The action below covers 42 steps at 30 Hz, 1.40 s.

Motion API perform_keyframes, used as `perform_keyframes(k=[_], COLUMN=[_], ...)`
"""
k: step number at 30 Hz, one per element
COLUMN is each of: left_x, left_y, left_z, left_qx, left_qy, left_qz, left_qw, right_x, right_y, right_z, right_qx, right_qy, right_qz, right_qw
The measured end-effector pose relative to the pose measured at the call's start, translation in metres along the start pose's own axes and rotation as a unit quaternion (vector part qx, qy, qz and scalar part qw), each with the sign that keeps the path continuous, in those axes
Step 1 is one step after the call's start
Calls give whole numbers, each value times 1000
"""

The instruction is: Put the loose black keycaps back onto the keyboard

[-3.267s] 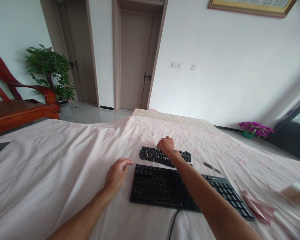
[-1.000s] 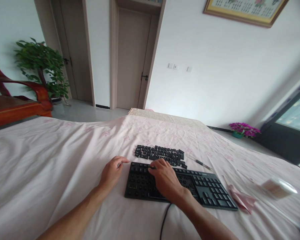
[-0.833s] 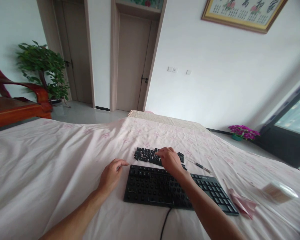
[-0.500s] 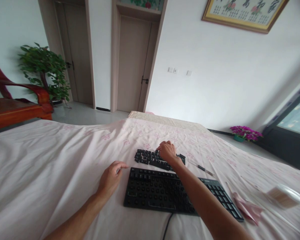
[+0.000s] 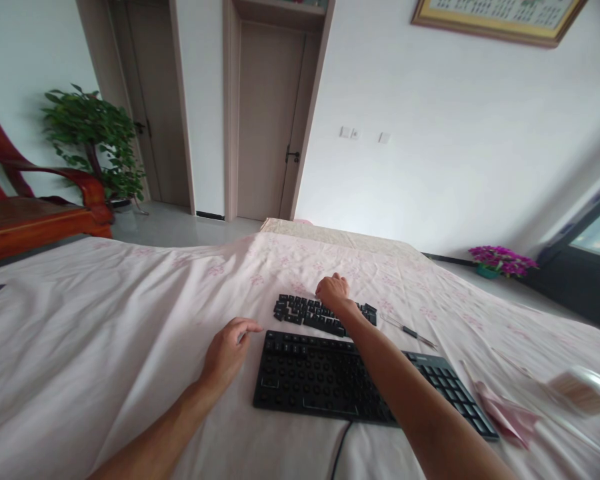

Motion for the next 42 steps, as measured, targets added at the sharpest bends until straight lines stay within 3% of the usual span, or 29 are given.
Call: perform_keyframes(k=[10, 15, 18, 24, 42], left_x=[-1, -1, -2, -3, -3], left_y=[0, -1, 0, 0, 0], left_z=[0, -1, -2, -2, -2], left_qx=[4, 2, -4, -3, 5], left_qy=[7, 6, 7, 11, 12], left_qz=[-5, -4, -5, -8, -16], left_qw=[1000, 1000, 1000, 1000, 1000], right_x=[-15, -67, -109, -164, -187], right_y=[-12, -30, -31, -19, -18], right_z=[2, 1, 1, -1, 12], right_qx=[26, 81, 151, 167, 97], right_qy=[-9, -64, -130, -176, -177], right_qz=[-7, -56, -104, -93, -125], right_qw=[1000, 993, 974, 966, 971])
Point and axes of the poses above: each hand's wrist, its own x-axis towards the middle knuckle, its own y-axis out of the palm, z = x × y, the point moved 1 cm from there along x, towards the middle knuckle, and after that the axes turned 4 degrees about y, right-handed, at the moved point
